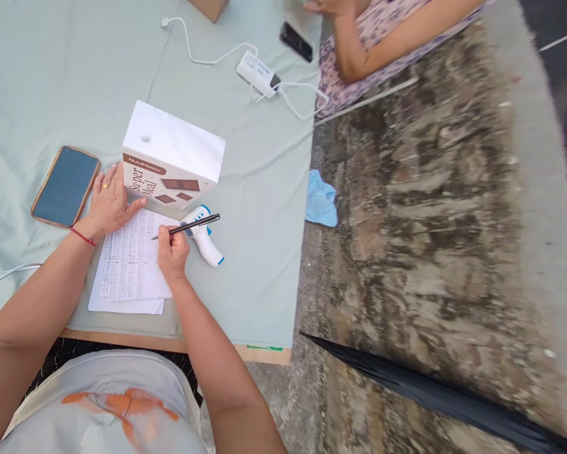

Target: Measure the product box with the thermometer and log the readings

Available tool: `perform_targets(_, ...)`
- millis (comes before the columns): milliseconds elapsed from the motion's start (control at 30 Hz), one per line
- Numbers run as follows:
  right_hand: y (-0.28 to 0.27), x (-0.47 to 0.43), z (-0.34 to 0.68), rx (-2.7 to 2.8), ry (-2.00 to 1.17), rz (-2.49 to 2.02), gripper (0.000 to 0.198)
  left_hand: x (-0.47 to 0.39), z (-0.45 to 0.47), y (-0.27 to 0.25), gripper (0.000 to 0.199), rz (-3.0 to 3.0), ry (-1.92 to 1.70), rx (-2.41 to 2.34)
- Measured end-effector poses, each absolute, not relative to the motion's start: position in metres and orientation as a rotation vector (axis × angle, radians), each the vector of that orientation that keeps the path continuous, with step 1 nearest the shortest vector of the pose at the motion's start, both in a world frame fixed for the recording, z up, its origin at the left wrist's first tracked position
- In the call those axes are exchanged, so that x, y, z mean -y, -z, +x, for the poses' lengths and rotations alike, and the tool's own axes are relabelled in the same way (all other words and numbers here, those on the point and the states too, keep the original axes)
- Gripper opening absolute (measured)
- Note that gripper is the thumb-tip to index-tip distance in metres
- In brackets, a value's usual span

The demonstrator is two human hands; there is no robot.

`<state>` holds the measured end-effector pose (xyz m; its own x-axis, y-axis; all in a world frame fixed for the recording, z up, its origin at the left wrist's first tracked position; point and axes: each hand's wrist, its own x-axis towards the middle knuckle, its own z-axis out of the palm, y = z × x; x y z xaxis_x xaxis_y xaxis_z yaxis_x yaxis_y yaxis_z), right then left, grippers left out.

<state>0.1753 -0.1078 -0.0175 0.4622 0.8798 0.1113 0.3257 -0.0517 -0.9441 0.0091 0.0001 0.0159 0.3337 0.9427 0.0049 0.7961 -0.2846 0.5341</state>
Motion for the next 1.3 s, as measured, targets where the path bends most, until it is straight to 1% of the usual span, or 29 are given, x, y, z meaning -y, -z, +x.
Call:
perform_targets(100,0.0179,0.107,0.1745,1.108,-0.62,-1.611,0.053,0.0025,0.0114,-0.0181,0.095,2.172,-0.434,-1.558)
perform_targets(267,0.0218,0.1059,0.1739,1.09,-0.614,-1.632,0.056,0.0043,0.0116,-0.0223,0.098,2.172,-0.37,-1.571)
perform_targets(433,0.0214,0.1032,0.1724,1.109,-0.641,-1.616,0.055,0.001,0.0085,-0.0191,0.1,2.188,-0.417,-1.556)
perform_targets(733,0.0177,0.1014,0.1721,1.118,-0.653,-1.608,0.053,-0.0031,0.0064,-0.0175,0.105,2.181,-0.387,-1.556)
perform_targets(1067,0.0144,0.1011,0.1713,1.111,-0.669,-1.614,0.056,-0.0024,0.0069,-0.0196,0.105,2.175,-0.395,-1.562)
perform_targets(1300,0.0137,0.1016,0.1718,1.124,-0.68,-1.608,0.054,-0.0032,0.0068,-0.0182,0.104,2.178,-0.415,-1.553)
